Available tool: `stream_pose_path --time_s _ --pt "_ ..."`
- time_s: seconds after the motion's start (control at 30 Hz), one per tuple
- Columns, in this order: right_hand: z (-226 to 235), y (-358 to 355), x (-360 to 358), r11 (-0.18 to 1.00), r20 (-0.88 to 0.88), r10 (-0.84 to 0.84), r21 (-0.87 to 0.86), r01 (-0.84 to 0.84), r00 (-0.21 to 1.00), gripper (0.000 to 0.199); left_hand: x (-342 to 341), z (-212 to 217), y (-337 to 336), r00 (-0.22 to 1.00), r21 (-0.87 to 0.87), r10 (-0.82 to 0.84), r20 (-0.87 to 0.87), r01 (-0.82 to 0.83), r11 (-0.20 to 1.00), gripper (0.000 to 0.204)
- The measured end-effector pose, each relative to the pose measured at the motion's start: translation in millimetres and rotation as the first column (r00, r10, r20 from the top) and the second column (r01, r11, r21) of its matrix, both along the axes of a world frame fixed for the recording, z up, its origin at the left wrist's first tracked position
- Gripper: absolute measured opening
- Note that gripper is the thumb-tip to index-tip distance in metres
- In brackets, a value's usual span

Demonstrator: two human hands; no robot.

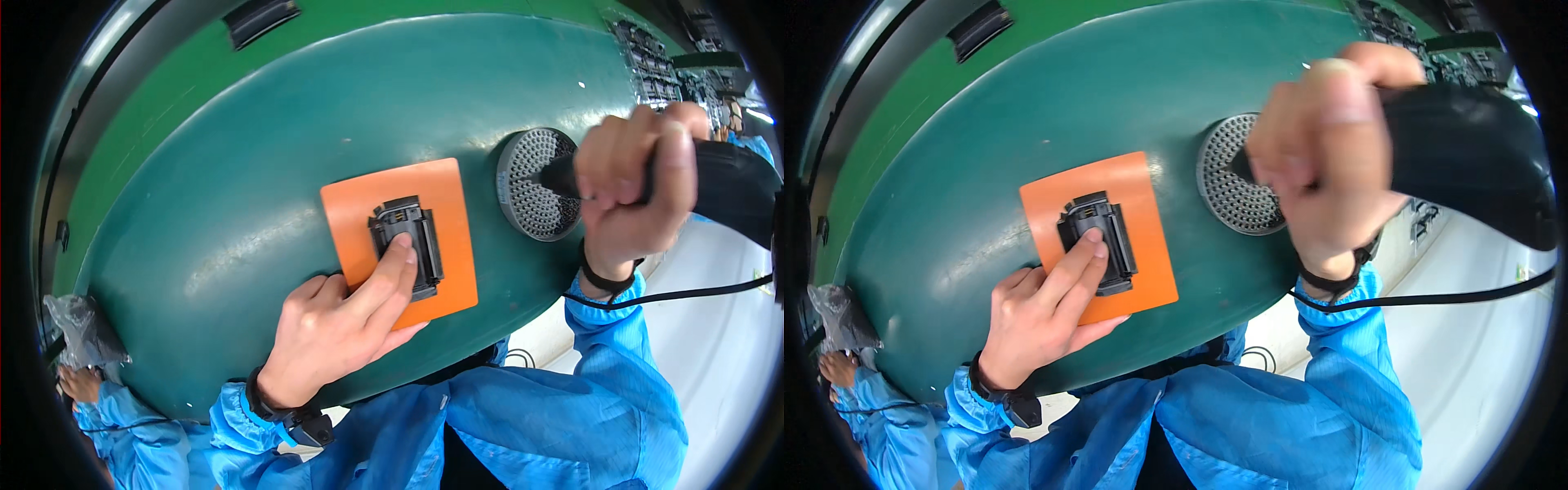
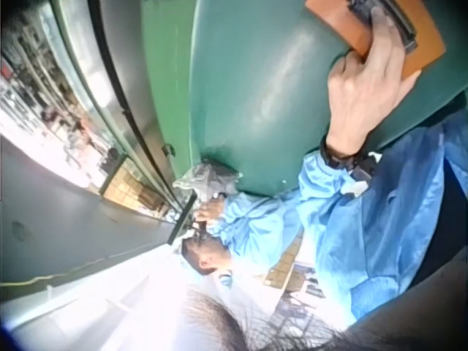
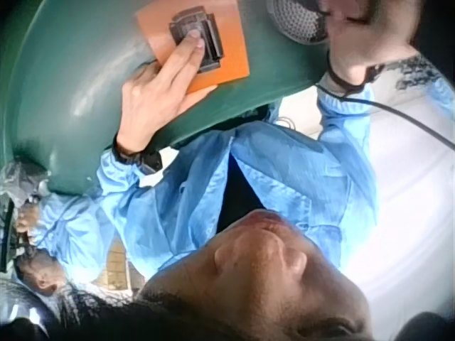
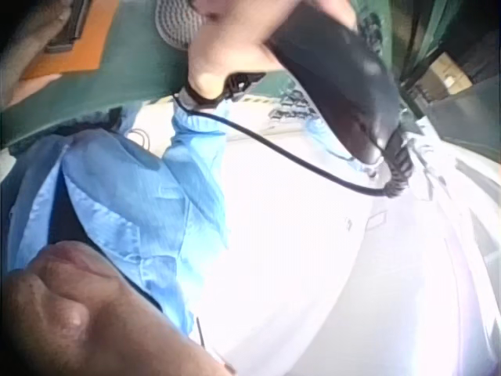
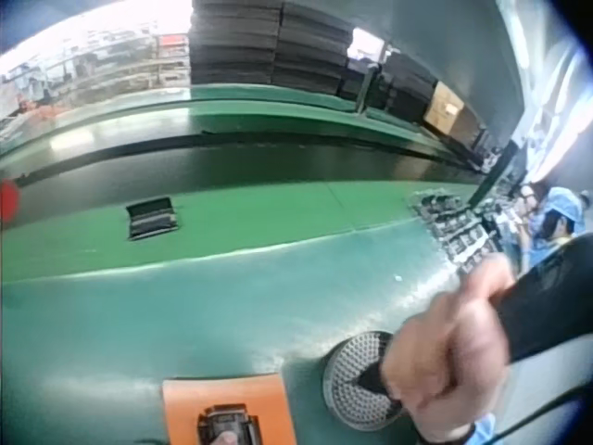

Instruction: Assembling and screwing components into a plastic housing unit on an assembly line.

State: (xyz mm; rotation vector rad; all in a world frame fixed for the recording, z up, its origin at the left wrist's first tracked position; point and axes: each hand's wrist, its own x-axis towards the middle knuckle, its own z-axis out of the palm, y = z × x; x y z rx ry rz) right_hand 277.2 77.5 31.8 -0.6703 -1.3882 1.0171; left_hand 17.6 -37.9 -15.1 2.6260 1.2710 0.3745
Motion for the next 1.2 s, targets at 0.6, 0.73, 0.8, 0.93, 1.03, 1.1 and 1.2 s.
stream_pose_path --time_s 0.6,0.73,0.8,0.93,1.03,1.1,1.2 --pt "21.7 -9.9 -54.0 0.922 0.015 0.386 0.010 -0.386 0.922 0.027 -1.5 -8.0 -4.5 1.000 0.050 0.010 0.002 -0.010 0.999 0.057" --pt "20.0 -9.9 -61.7 0.932 0.008 0.362 -0.001 -0.362 0.932 0.027 -1.9 -7.6 -6.4 1.000 0.053 0.024 0.007 -0.024 0.998 0.056" --pt "16.8 -9.6 -61.7 0.928 0.007 0.372 -0.012 -0.372 0.928 0.026 -0.1 -10.3 -6.0 0.999 0.056 0.035 0.010 -0.036 0.998 0.055" --pt "13.3 -9.4 -60.2 0.924 0.057 0.383 -0.004 -0.383 0.922 0.027 1.3 -12.4 -6.2 0.999 0.066 0.038 0.011 -0.038 0.997 0.055" --pt "11.7 -9.4 -60.4 0.913 0.041 0.407 0.018 -0.408 0.912 0.027 0.4 -8.9 -8.4 0.999 0.052 0.048 0.003 -0.048 0.997 0.054" --pt "10.8 -10.4 -59.6 0.911 0.044 0.409 0.025 -0.411 0.911 0.027 0.8 -9.8 -7.8 0.999 0.052 0.045 0.008 -0.045 0.998 0.054" --pt "11.2 -13.8 -60.0 0.918 0.059 0.395 0.015 -0.396 0.917 0.027 1.0 -12.1 -7.1 0.999 0.055 0.042 0.018 -0.043 0.998 0.054"
